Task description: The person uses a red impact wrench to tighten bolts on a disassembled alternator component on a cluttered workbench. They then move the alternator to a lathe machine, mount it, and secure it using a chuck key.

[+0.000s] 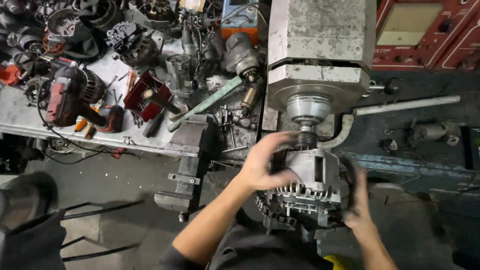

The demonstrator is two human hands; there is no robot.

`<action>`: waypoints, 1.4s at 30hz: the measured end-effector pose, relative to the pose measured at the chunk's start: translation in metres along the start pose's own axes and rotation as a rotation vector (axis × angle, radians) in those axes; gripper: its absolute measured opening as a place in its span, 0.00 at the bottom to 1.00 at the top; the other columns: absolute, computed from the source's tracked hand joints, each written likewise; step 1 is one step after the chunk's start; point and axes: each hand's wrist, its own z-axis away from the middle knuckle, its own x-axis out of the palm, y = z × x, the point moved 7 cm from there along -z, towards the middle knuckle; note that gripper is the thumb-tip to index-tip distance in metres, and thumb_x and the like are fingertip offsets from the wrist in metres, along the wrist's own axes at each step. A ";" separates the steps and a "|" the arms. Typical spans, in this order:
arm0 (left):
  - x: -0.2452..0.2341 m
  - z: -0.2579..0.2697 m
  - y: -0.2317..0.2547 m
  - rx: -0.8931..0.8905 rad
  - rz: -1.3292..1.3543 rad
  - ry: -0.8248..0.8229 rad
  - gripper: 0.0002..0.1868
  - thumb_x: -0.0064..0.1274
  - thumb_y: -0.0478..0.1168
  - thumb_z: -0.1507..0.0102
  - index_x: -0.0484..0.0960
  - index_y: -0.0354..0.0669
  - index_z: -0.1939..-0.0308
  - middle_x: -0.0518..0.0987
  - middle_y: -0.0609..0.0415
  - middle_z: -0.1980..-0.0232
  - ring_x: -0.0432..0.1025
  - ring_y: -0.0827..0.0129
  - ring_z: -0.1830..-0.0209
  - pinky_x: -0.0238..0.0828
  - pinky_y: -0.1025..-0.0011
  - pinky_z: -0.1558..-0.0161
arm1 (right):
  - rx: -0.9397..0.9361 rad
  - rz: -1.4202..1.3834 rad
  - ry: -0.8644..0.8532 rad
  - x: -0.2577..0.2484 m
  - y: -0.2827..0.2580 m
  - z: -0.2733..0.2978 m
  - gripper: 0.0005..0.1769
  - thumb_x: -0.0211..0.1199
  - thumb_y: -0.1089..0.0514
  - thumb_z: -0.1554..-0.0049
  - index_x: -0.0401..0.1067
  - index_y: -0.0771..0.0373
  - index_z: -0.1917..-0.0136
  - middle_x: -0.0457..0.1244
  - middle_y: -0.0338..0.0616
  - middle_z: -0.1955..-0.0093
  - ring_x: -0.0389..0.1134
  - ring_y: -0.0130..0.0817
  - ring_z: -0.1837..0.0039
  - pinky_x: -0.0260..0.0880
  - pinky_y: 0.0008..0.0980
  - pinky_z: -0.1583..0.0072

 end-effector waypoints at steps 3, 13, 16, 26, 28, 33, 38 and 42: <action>-0.003 0.090 -0.083 -0.400 -0.110 0.155 0.23 0.60 0.50 0.39 0.79 0.42 0.44 0.84 0.46 0.50 0.82 0.56 0.54 0.80 0.64 0.47 | 0.047 0.328 0.259 -0.050 0.050 0.029 0.42 0.64 0.43 0.45 0.63 0.66 0.24 0.57 0.53 0.31 0.61 0.41 0.30 0.61 0.39 0.28; 0.023 0.110 -0.084 -0.606 -0.284 -0.445 0.48 0.70 0.49 0.56 0.74 0.35 0.34 0.83 0.34 0.56 0.78 0.44 0.53 0.75 0.57 0.46 | 0.159 0.219 0.020 -0.038 0.107 0.030 0.49 0.80 0.60 0.70 0.66 0.75 0.37 0.64 0.52 0.43 0.68 0.32 0.43 0.71 0.33 0.45; 0.023 0.098 -0.075 -0.551 -0.316 -0.467 0.50 0.73 0.48 0.61 0.75 0.33 0.37 0.83 0.34 0.59 0.78 0.43 0.56 0.75 0.55 0.50 | 0.318 0.113 -0.247 -0.006 0.075 0.007 0.36 0.81 0.60 0.66 0.75 0.72 0.45 0.74 0.49 0.52 0.73 0.30 0.51 0.76 0.35 0.47; 0.036 0.105 -0.089 -0.400 -0.122 -0.236 0.26 0.69 0.45 0.54 0.85 0.35 0.56 0.82 0.38 0.65 0.80 0.45 0.63 0.78 0.60 0.58 | 0.470 0.321 -0.083 -0.002 0.078 0.009 0.23 0.77 0.62 0.65 0.78 0.70 0.54 0.75 0.44 0.60 0.74 0.29 0.58 0.76 0.34 0.52; 0.037 0.109 -0.092 -0.351 -0.086 -0.226 0.26 0.66 0.42 0.53 0.84 0.34 0.53 0.82 0.38 0.64 0.79 0.44 0.62 0.78 0.60 0.58 | 0.414 0.270 -0.057 -0.001 0.080 0.016 0.21 0.75 0.63 0.64 0.80 0.70 0.55 0.75 0.44 0.59 0.74 0.28 0.57 0.75 0.33 0.51; 0.038 0.112 -0.102 -0.317 -0.176 -0.288 0.23 0.64 0.40 0.55 0.84 0.34 0.57 0.81 0.38 0.67 0.79 0.44 0.64 0.77 0.58 0.59 | 0.353 0.268 -0.073 -0.002 0.059 0.002 0.22 0.73 0.64 0.65 0.78 0.73 0.55 0.75 0.49 0.60 0.74 0.32 0.57 0.74 0.34 0.53; 0.007 0.082 -0.074 -0.476 -0.309 -0.401 0.30 0.66 0.42 0.55 0.83 0.35 0.49 0.83 0.38 0.62 0.80 0.48 0.62 0.77 0.58 0.57 | 0.301 0.499 -0.078 -0.001 0.047 0.000 0.23 0.74 0.62 0.64 0.77 0.72 0.54 0.74 0.53 0.58 0.76 0.34 0.56 0.74 0.35 0.50; -0.050 0.065 -0.124 -0.708 0.006 0.080 0.30 0.52 0.46 0.45 0.80 0.35 0.41 0.83 0.41 0.51 0.79 0.55 0.56 0.79 0.62 0.54 | 0.203 0.447 -0.049 0.006 0.034 0.005 0.22 0.71 0.62 0.63 0.77 0.70 0.52 0.74 0.52 0.57 0.76 0.36 0.55 0.73 0.37 0.49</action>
